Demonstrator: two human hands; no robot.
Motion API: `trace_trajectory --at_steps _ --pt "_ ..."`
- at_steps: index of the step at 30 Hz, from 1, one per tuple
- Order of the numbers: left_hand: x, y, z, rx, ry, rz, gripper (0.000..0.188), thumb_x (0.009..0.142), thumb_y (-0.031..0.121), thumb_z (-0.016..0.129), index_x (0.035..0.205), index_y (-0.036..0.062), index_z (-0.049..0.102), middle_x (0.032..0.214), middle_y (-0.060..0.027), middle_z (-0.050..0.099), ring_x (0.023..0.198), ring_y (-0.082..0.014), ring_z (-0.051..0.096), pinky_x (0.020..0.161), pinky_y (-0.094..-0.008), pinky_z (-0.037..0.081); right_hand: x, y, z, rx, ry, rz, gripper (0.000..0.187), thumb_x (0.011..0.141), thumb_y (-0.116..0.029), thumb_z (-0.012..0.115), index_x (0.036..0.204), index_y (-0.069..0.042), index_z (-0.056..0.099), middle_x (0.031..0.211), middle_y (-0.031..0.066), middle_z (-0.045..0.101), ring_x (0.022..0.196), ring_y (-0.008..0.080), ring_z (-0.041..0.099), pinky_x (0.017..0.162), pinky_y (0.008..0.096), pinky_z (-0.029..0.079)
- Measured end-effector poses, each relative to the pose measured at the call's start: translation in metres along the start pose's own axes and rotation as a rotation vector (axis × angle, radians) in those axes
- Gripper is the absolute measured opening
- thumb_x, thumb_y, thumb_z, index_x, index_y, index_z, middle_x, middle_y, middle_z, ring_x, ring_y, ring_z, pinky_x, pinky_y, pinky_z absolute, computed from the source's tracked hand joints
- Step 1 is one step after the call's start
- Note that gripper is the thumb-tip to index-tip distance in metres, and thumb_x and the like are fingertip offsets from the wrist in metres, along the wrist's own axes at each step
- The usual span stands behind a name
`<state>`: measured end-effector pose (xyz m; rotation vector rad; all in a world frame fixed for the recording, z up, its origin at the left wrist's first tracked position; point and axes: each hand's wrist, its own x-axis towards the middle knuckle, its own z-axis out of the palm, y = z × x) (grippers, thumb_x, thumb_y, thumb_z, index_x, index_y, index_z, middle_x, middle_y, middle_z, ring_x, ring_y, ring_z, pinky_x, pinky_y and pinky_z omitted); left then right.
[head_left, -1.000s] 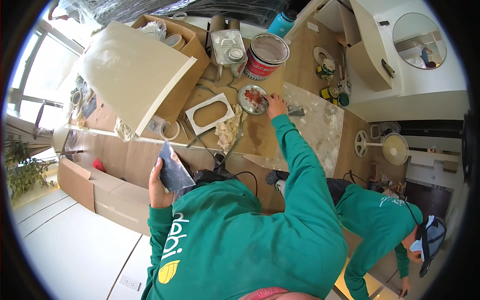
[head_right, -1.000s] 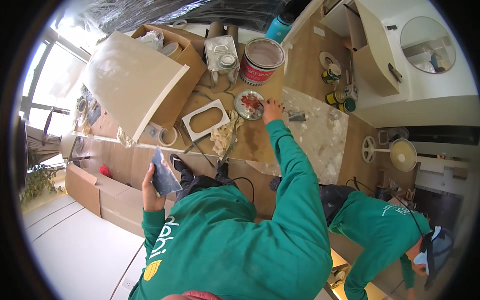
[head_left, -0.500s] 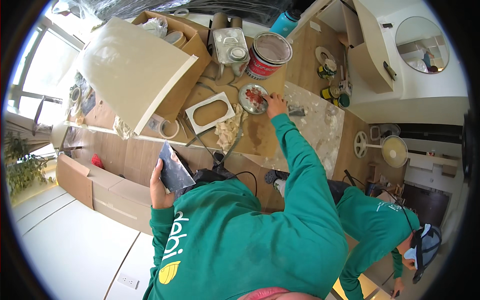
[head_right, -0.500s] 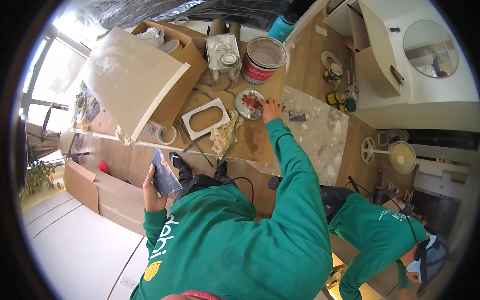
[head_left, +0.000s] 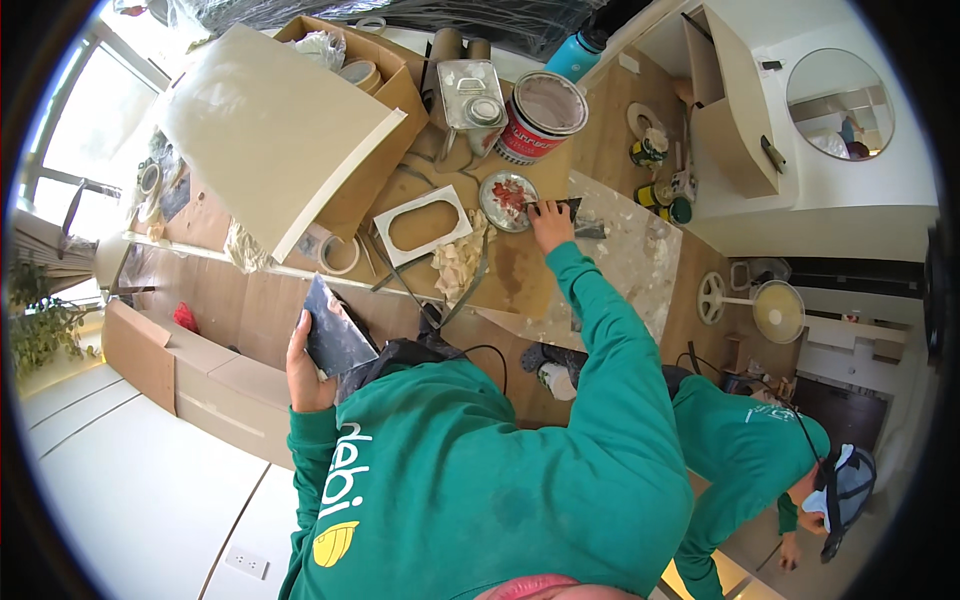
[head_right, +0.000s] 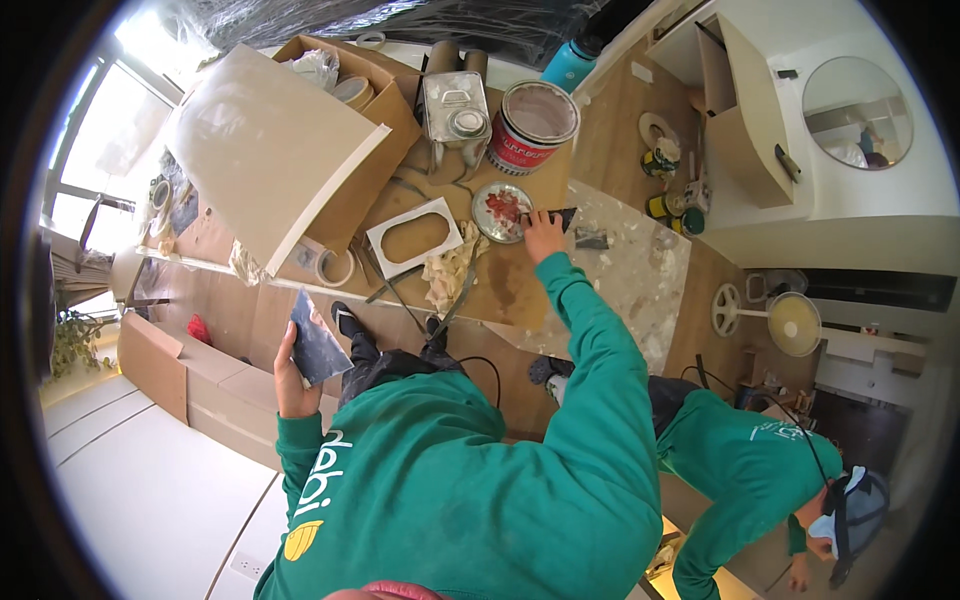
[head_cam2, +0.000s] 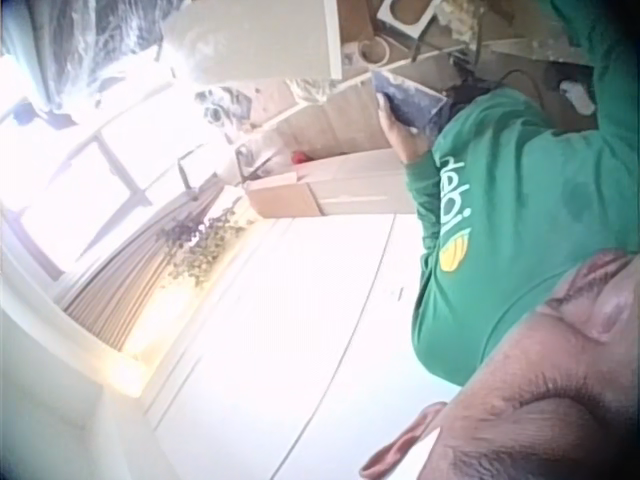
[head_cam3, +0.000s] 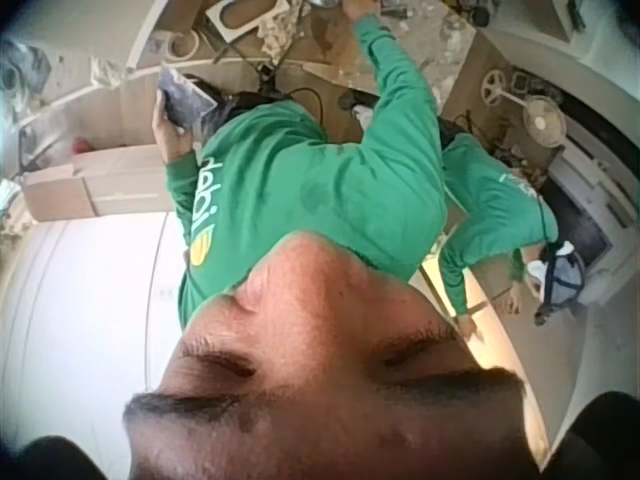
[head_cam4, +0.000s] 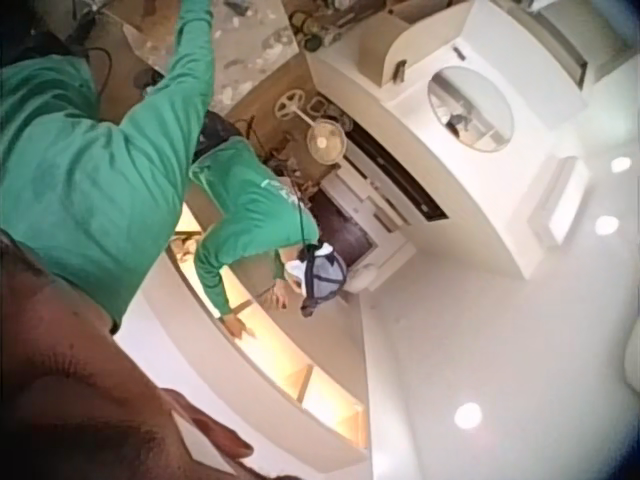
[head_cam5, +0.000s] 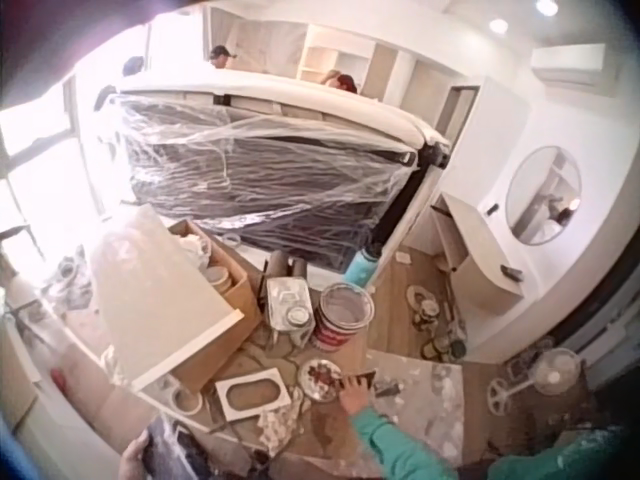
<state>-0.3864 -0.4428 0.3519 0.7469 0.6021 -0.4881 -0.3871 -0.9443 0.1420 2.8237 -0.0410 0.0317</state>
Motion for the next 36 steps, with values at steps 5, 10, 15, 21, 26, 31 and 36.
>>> trace_trajectory --at_steps 5,10,15,21,26,31,36 --pt "0.001 -0.003 -0.013 -0.026 0.006 -0.002 0.029 0.101 0.029 0.063 0.119 0.0054 0.066 0.108 -0.0064 0.073 0.093 -0.0190 0.072 0.084 -0.0347 0.059 0.004 0.024 -0.038 0.312 -0.120 0.209 0.026 0.084 -0.009 0.061 0.101 -0.013 0.080 0.115 0.0084 0.068 0.113 0.0296 0.061 0.097 0.0520 0.044" --pt "0.008 0.002 -0.016 -0.027 -0.037 -0.047 0.030 0.101 0.028 0.062 0.120 0.0049 0.066 0.109 -0.0075 0.073 0.094 -0.0191 0.072 0.086 -0.0352 0.059 0.006 0.058 -0.060 1.268 -0.522 0.458 0.050 0.076 0.004 0.047 0.115 -0.005 0.076 0.113 0.0114 0.071 0.098 0.0301 0.067 0.089 0.0383 0.052" --pt "0.020 0.023 0.003 0.107 -0.227 0.006 0.032 0.100 0.027 0.063 0.120 0.0020 0.066 0.107 -0.0098 0.073 0.094 -0.0192 0.072 0.087 -0.0341 0.058 0.011 0.001 -0.232 1.443 -0.264 0.010 0.057 0.073 0.013 0.043 0.116 -0.004 0.076 0.114 0.0128 0.070 0.103 0.0288 0.067 0.092 0.0346 0.052" --pt "0.019 0.075 0.042 0.253 -0.384 0.063 0.026 0.099 0.022 0.066 0.111 -0.0007 0.067 0.094 -0.0054 0.072 0.076 -0.0133 0.072 0.071 -0.0272 0.059 0.002 -0.123 -0.403 0.859 0.369 -0.344 0.044 0.079 0.007 0.055 0.115 -0.009 0.077 0.113 0.0095 0.070 0.109 0.0269 0.065 0.099 0.0378 0.049" --pt "0.010 0.139 0.035 0.233 -0.544 0.012 0.023 0.099 0.020 0.067 0.113 0.0019 0.067 0.095 -0.0047 0.073 0.077 -0.0128 0.072 0.069 -0.0285 0.060 0.011 -0.205 -0.441 0.416 0.637 -0.479 0.036 0.082 -0.008 0.063 0.116 -0.009 0.075 0.115 0.0038 0.068 0.110 0.0233 0.064 0.098 0.0411 0.050" --pt "0.020 0.188 -0.010 0.299 -0.580 0.019 0.025 0.099 0.020 0.067 0.111 -0.0023 0.068 0.095 -0.0067 0.074 0.076 -0.0122 0.071 0.069 -0.0266 0.059 0.026 -0.244 -0.477 0.280 0.558 -0.509 0.038 0.082 -0.011 0.064 0.118 -0.009 0.073 0.118 0.0028 0.068 0.110 0.0223 0.063 0.096 0.0414 0.050" --pt "0.018 0.235 -0.036 0.404 -0.666 0.099 0.028 0.100 0.021 0.067 0.106 -0.0056 0.069 0.091 -0.0053 0.074 0.075 -0.0093 0.068 0.066 -0.0250 0.056 0.042 -0.304 -0.501 0.265 0.406 -0.591 0.036 0.080 -0.010 0.064 0.115 -0.008 0.073 0.117 0.0013 0.069 0.108 0.0215 0.063 0.093 0.0401 0.051"
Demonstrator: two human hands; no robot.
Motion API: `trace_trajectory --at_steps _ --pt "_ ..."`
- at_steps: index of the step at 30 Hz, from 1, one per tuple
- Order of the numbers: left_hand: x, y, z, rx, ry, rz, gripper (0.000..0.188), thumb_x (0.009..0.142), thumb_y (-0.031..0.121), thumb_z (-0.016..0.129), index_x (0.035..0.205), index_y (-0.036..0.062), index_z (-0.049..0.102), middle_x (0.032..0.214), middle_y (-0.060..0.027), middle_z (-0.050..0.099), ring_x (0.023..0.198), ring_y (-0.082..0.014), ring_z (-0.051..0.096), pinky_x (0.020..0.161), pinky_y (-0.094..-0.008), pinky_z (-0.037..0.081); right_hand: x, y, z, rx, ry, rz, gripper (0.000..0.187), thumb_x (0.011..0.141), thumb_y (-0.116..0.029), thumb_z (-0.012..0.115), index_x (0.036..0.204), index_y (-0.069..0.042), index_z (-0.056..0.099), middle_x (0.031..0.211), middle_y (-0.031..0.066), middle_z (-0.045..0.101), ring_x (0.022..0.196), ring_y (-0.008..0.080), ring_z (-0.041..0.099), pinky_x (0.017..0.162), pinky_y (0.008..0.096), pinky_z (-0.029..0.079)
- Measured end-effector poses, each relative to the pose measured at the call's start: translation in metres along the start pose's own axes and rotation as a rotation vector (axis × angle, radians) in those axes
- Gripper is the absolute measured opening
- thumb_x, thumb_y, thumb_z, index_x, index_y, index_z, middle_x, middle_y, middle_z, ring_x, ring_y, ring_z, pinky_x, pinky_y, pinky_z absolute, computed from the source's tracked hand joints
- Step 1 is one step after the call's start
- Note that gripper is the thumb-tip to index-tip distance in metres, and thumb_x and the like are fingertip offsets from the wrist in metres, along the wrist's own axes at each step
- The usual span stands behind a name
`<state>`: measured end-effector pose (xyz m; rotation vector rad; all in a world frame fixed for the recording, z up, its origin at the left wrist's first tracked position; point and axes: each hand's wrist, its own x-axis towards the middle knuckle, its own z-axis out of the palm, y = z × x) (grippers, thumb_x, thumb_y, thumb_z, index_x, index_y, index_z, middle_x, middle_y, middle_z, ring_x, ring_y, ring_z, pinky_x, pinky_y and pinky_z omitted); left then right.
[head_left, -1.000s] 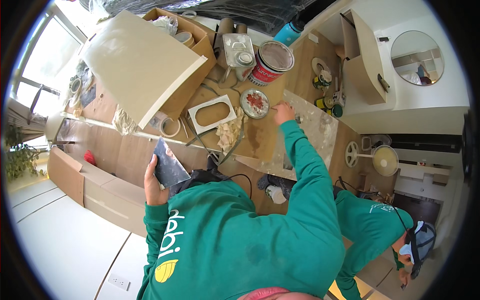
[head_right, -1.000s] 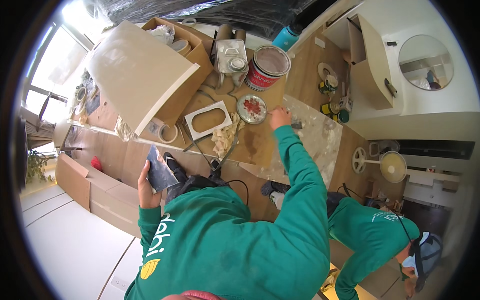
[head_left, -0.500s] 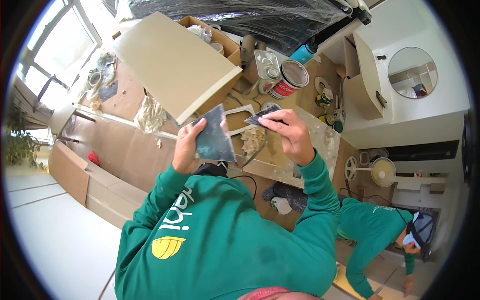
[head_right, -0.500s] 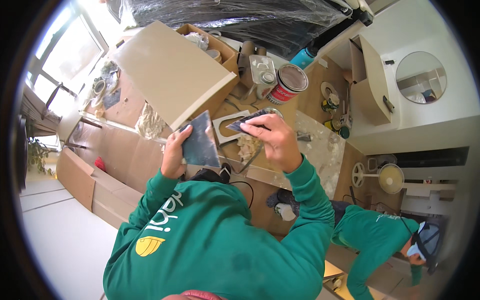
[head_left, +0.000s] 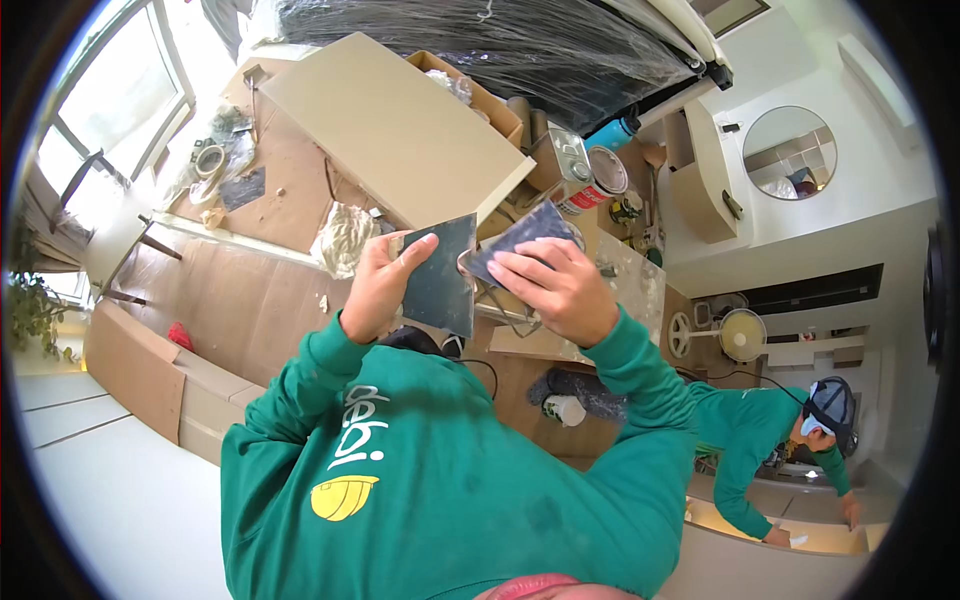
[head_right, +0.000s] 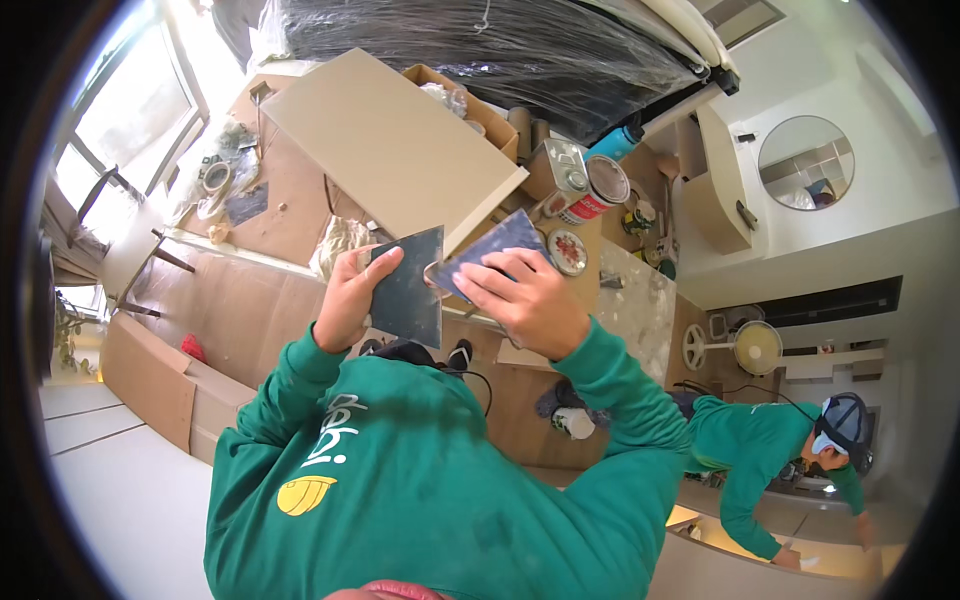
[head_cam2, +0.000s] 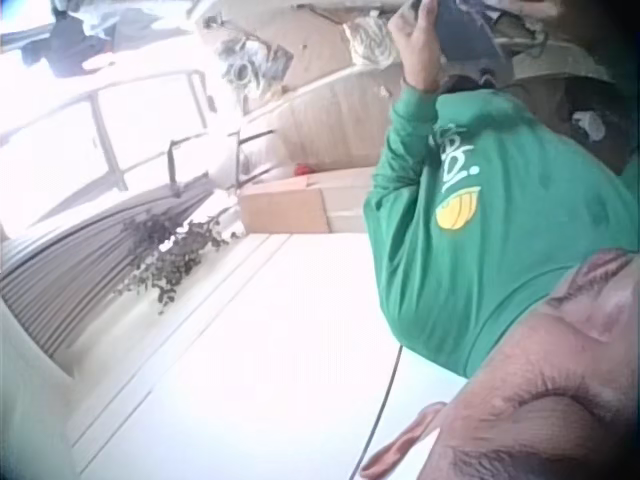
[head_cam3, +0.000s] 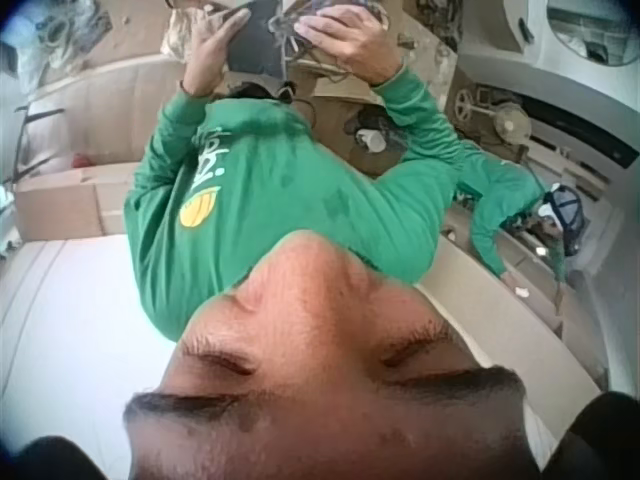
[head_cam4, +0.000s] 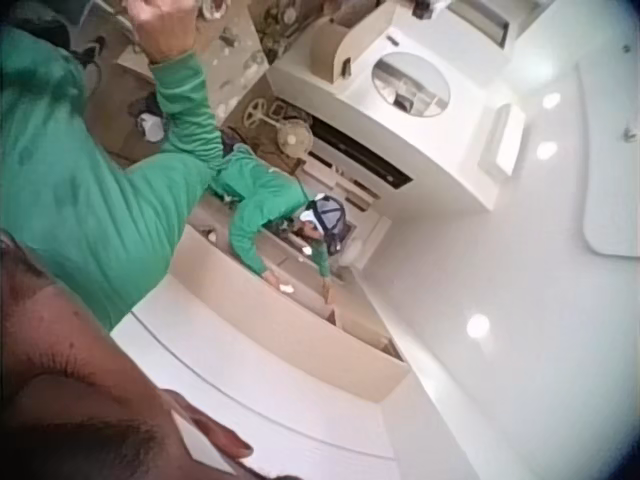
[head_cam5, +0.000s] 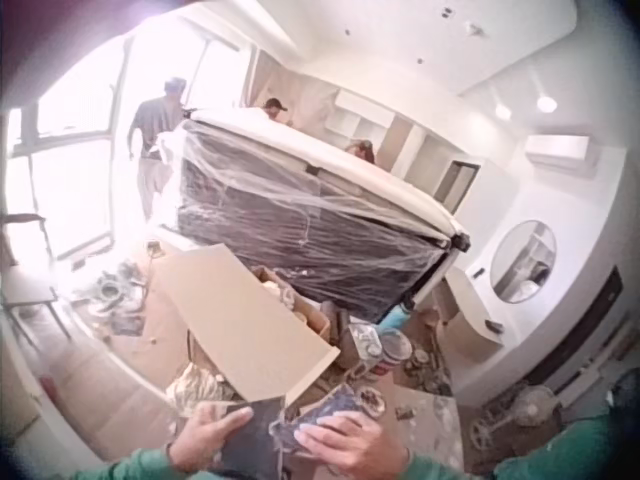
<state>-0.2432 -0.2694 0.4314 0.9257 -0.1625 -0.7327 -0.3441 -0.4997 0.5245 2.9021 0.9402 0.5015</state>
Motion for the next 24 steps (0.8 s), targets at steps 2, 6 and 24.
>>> trace_trajectory --at_steps 2,6,24 --pt "-0.002 -0.002 -0.018 0.048 -0.016 0.013 0.029 0.100 0.022 0.067 0.105 -0.0063 0.070 0.090 -0.0042 0.073 0.075 -0.0080 0.067 0.065 -0.0244 0.055 0.010 -0.005 -0.010 0.009 -0.007 0.031 0.035 0.080 -0.011 0.065 0.113 -0.008 0.073 0.115 0.0005 0.069 0.105 0.0214 0.063 0.092 0.0390 0.051" --pt "-0.007 0.021 -0.023 0.118 -0.012 0.126 0.030 0.101 0.023 0.067 0.105 -0.0068 0.070 0.088 -0.0033 0.072 0.074 -0.0065 0.065 0.065 -0.0232 0.054 0.039 -0.019 -0.022 -0.003 -0.024 0.025 0.036 0.077 -0.011 0.066 0.112 -0.008 0.073 0.112 0.0012 0.070 0.103 0.0219 0.064 0.090 0.0395 0.051" --pt "-0.038 0.029 0.027 -0.290 -0.165 -0.277 0.033 0.100 0.032 0.062 0.114 0.0021 0.066 0.102 -0.0069 0.074 0.084 -0.0154 0.073 0.077 -0.0319 0.060 -0.057 -0.042 -0.008 -0.106 0.113 0.350 0.041 0.079 -0.001 0.059 0.116 -0.004 0.075 0.122 0.0084 0.069 0.115 0.0287 0.063 0.102 0.0496 0.052"
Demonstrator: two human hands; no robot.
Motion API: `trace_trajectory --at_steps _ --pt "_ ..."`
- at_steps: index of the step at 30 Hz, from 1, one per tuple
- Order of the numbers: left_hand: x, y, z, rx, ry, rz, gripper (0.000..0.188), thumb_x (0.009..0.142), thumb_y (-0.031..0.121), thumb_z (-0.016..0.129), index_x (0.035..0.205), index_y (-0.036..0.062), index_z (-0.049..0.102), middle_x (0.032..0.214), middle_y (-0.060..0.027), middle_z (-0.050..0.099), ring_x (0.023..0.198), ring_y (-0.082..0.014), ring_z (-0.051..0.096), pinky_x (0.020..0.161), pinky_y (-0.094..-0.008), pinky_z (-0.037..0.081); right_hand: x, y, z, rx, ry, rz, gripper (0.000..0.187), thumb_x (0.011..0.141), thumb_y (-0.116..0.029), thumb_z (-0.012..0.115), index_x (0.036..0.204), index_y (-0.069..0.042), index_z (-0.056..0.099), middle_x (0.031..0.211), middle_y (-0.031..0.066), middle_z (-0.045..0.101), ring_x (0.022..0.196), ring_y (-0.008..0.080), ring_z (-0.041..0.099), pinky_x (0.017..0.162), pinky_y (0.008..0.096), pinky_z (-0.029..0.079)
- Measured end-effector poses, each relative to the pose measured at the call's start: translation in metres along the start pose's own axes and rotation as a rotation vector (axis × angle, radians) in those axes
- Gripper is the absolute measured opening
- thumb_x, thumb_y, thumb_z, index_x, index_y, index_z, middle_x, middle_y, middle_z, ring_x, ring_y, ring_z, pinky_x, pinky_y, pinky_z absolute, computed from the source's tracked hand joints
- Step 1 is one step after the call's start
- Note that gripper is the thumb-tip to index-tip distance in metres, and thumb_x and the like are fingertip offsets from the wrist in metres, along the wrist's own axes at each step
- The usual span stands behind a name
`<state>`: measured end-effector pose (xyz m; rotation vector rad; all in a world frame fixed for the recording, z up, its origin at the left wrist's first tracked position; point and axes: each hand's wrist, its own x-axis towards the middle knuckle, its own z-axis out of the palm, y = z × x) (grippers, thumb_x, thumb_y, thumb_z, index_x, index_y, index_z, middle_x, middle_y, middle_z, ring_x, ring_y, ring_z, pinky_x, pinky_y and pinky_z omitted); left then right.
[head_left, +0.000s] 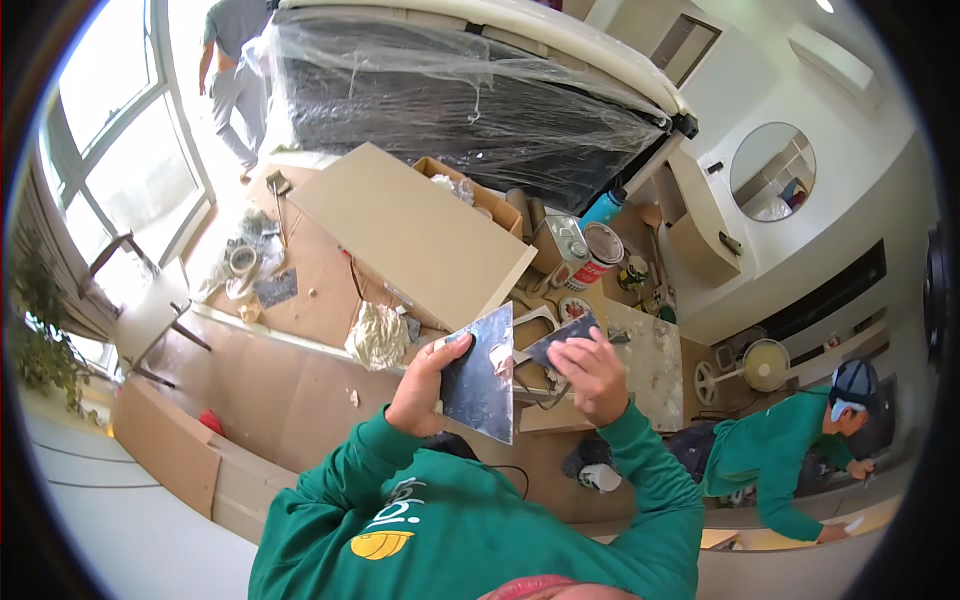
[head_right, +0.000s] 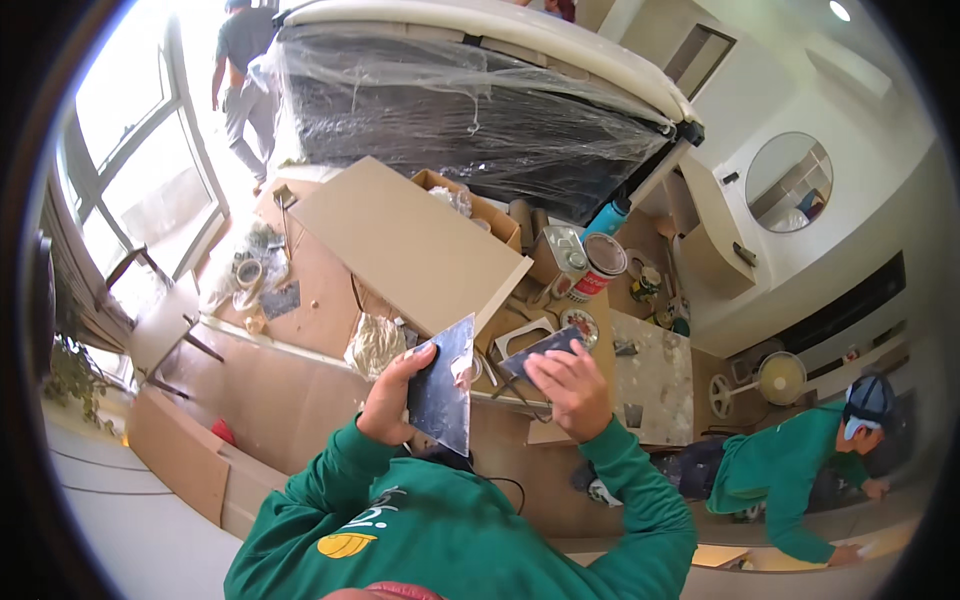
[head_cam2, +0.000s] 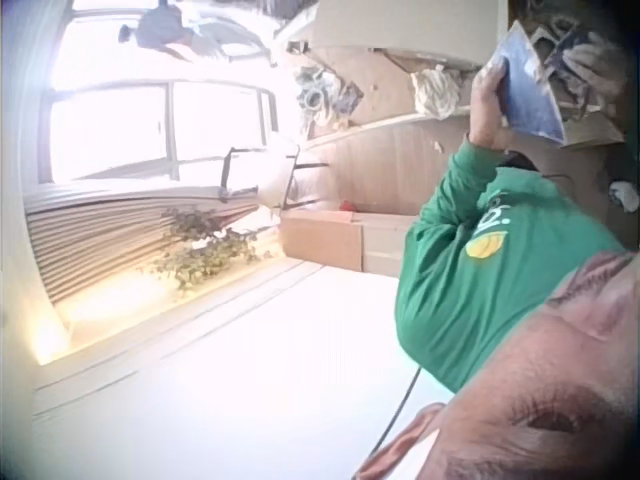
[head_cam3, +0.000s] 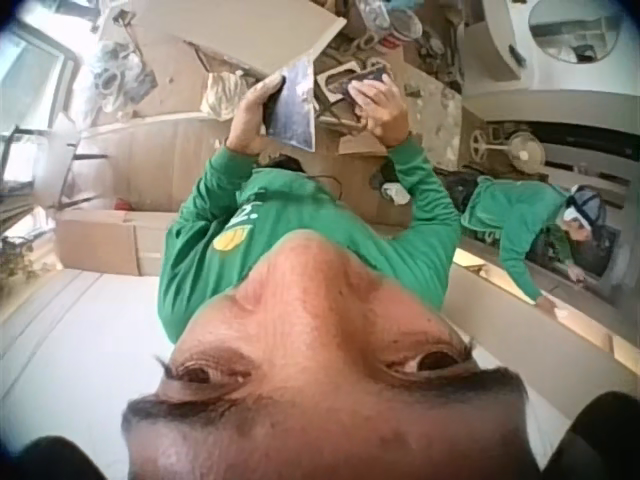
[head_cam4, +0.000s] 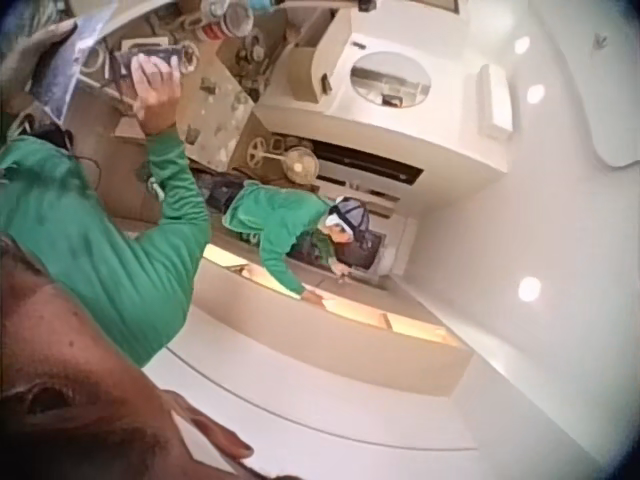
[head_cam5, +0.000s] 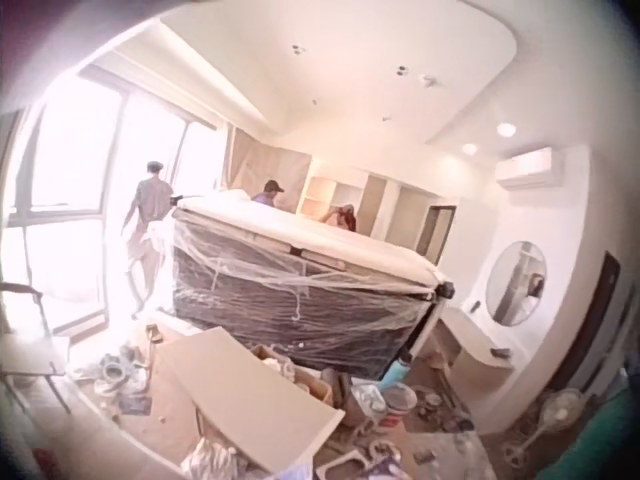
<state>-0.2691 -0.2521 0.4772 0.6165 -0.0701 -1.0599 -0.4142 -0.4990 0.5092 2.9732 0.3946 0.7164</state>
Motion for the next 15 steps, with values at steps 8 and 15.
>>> trace_trajectory --at_steps 8,15 --pt "0.025 -0.057 0.047 0.064 0.040 0.029 0.027 0.098 0.029 0.065 0.109 0.0044 0.068 0.095 -0.0049 0.073 0.077 -0.0143 0.072 0.071 -0.0303 0.060 -0.030 -0.022 0.002 0.275 0.458 0.079 0.046 0.083 0.007 0.054 0.126 0.002 0.069 0.129 0.0165 0.065 0.119 0.0357 0.061 0.108 0.0537 0.048" --pt "0.049 -0.112 0.070 -0.050 0.090 0.210 0.028 0.099 0.031 0.065 0.113 0.0060 0.067 0.103 -0.0052 0.072 0.088 -0.0169 0.072 0.079 -0.0333 0.059 -0.097 0.010 0.028 0.618 0.594 0.747 0.035 0.102 -0.004 0.049 0.135 0.005 0.060 0.126 0.0160 0.066 0.114 0.0231 0.062 0.104 0.0357 0.044"
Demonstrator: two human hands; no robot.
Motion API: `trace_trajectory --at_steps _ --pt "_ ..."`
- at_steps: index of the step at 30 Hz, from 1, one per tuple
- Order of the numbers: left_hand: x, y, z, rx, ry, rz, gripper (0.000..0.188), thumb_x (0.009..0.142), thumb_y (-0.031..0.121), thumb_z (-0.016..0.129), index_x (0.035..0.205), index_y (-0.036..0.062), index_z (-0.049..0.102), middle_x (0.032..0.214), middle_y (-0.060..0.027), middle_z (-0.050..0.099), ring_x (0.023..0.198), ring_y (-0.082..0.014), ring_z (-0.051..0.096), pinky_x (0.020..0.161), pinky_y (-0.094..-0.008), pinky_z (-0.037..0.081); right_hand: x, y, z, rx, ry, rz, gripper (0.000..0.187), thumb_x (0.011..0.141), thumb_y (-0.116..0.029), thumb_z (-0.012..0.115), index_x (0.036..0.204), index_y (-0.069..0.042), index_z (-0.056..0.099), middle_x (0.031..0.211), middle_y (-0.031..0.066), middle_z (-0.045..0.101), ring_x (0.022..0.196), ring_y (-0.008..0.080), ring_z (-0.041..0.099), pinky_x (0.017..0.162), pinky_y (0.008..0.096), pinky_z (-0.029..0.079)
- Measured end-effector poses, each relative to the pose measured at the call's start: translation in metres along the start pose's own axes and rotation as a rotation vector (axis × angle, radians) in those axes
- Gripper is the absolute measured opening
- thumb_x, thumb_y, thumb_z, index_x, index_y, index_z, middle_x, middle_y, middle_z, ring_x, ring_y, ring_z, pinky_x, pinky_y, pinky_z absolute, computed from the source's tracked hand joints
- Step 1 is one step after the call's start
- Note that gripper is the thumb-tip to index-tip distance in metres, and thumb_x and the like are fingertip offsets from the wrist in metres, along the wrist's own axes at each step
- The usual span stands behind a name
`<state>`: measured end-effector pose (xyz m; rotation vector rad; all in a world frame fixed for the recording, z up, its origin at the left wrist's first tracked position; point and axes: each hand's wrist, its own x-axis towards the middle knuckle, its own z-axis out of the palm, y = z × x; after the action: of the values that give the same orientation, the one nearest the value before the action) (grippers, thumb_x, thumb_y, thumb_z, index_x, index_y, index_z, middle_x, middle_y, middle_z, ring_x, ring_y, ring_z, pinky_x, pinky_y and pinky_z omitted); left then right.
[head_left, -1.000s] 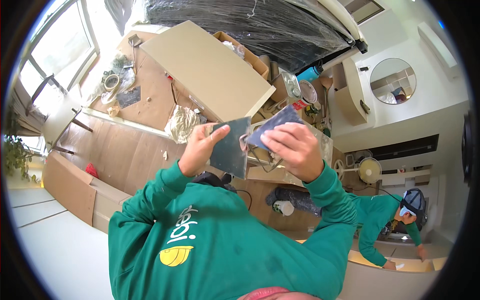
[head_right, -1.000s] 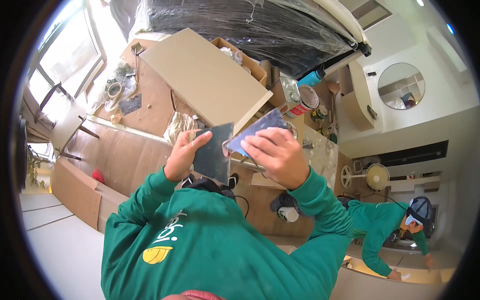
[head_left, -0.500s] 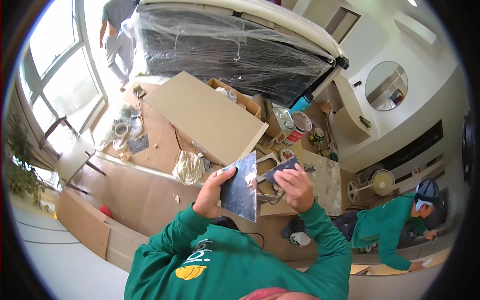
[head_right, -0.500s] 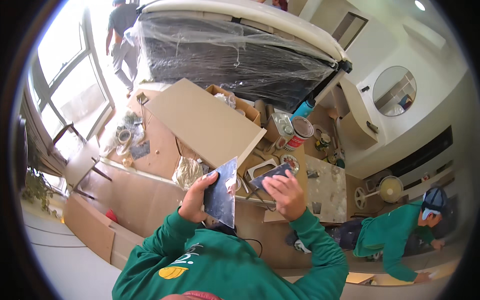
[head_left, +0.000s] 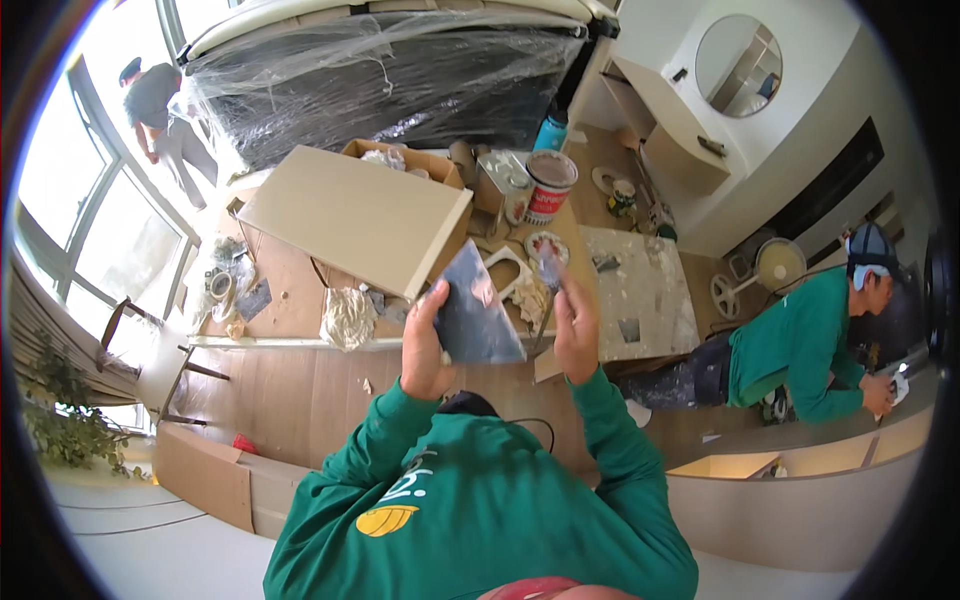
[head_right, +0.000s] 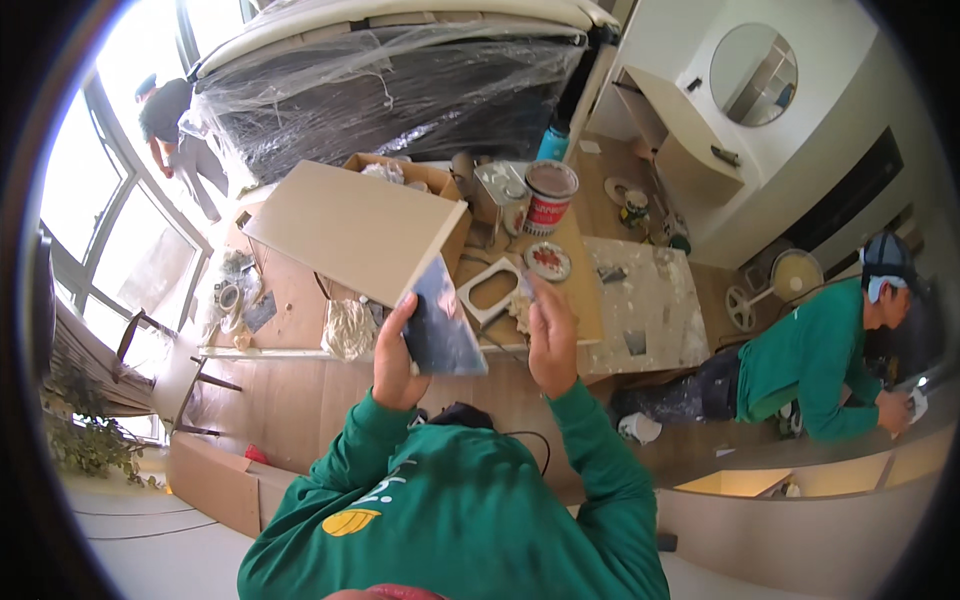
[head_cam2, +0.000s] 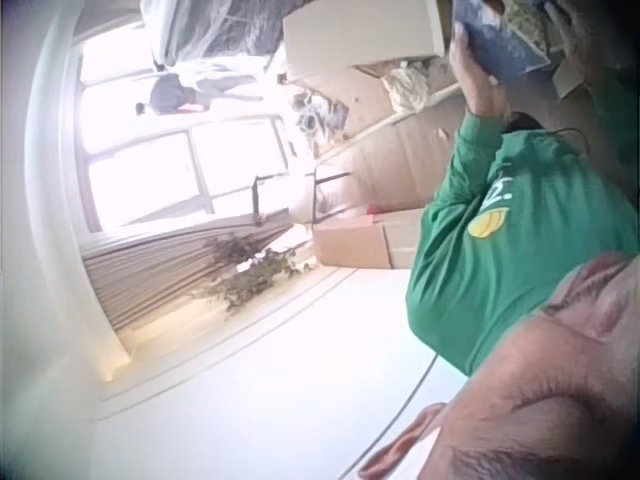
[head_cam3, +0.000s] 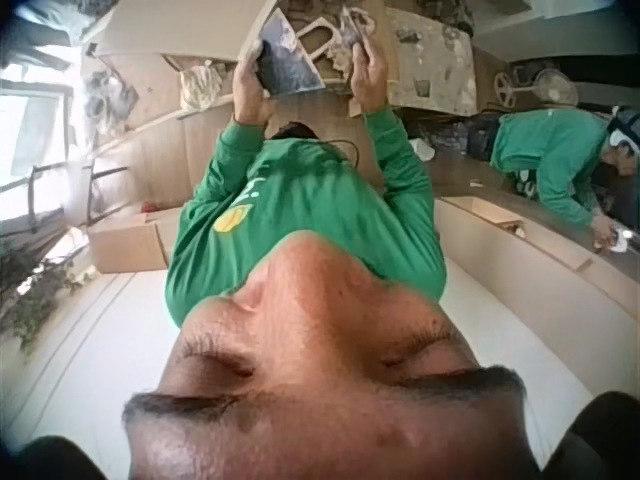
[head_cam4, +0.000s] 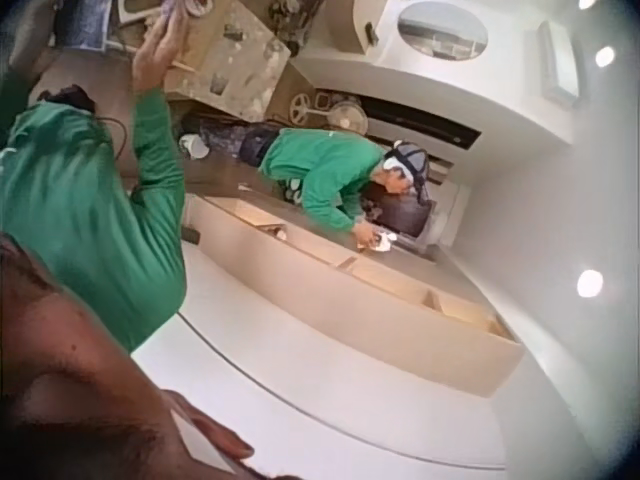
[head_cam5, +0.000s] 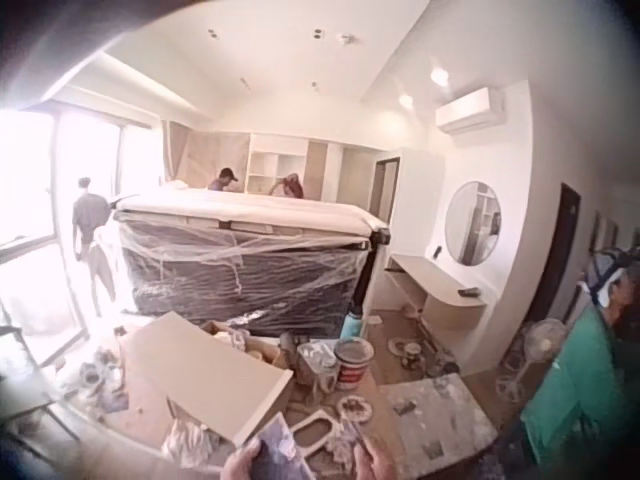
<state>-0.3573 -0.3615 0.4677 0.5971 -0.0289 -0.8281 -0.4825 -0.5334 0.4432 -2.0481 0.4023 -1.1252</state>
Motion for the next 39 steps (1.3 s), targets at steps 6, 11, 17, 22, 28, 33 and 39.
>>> trace_trajectory --at_steps 6,11,17,22,28,33,39 --pt "0.016 -0.059 -0.004 0.094 0.121 0.250 0.032 0.103 0.033 0.063 0.122 0.0074 0.065 0.112 -0.0047 0.071 0.096 -0.0167 0.070 0.086 -0.0341 0.057 -0.011 -0.014 -0.010 0.476 0.319 0.308 0.039 0.108 -0.020 0.051 0.131 0.010 0.057 0.111 0.0097 0.067 0.098 0.0135 0.058 0.090 0.0276 0.048" --pt "0.015 -0.069 0.000 0.187 0.104 0.195 0.027 0.103 0.031 0.064 0.114 0.0061 0.067 0.104 -0.0027 0.071 0.090 -0.0134 0.070 0.078 -0.0307 0.058 -0.030 -0.025 -0.018 0.333 0.121 0.163 0.036 0.107 -0.013 0.050 0.133 0.011 0.056 0.118 0.0157 0.068 0.105 0.0190 0.062 0.094 0.0302 0.048" --pt "0.020 -0.065 -0.012 0.291 0.101 0.191 0.028 0.102 0.028 0.065 0.117 0.0043 0.065 0.105 -0.0031 0.071 0.089 -0.0134 0.070 0.077 -0.0292 0.058 -0.028 -0.033 -0.023 0.217 -0.152 0.095 0.035 0.104 -0.011 0.051 0.132 0.010 0.056 0.115 0.0276 0.066 0.106 0.0386 0.066 0.094 0.0380 0.050" --pt "0.018 -0.025 -0.020 0.269 0.108 0.160 0.031 0.101 0.025 0.067 0.117 -0.0015 0.063 0.104 -0.0069 0.071 0.085 -0.0150 0.071 0.075 -0.0294 0.059 -0.025 -0.050 0.003 0.135 -0.299 0.132 0.037 0.103 -0.011 0.053 0.133 0.011 0.054 0.113 0.0276 0.067 0.103 0.0364 0.065 0.092 0.0382 0.051" --pt "0.031 0.037 -0.053 0.254 0.039 0.193 0.029 0.101 0.021 0.067 0.117 -0.0023 0.064 0.104 -0.0077 0.072 0.084 -0.0139 0.070 0.074 -0.0285 0.059 -0.023 -0.076 0.064 0.136 -0.424 0.246 0.042 0.104 -0.015 0.056 0.134 0.014 0.053 0.111 0.0221 0.071 0.097 0.0180 0.063 0.090 0.0333 0.051" --pt "0.041 0.094 -0.102 0.331 -0.061 0.139 0.029 0.101 0.023 0.067 0.114 -0.0026 0.067 0.102 -0.0065 0.072 0.084 -0.0123 0.069 0.074 -0.0267 0.057 -0.020 -0.099 0.099 -0.010 -0.574 0.332 0.043 0.101 -0.018 0.058 0.131 0.013 0.055 0.092 0.0283 0.068 0.079 0.0334 0.064 0.080 0.0390 0.051" --pt "0.043 0.149 -0.138 0.160 0.060 0.085 0.030 0.100 0.027 0.067 0.115 0.0013 0.066 0.102 -0.0045 0.071 0.086 -0.0149 0.069 0.077 -0.0307 0.058 -0.049 -0.122 0.153 0.194 0.018 0.508 0.042 0.107 -0.024 0.055 0.133 0.008 0.057 0.085 -0.0028 0.061 0.073 0.0039 0.045 0.065 0.0221 0.041"
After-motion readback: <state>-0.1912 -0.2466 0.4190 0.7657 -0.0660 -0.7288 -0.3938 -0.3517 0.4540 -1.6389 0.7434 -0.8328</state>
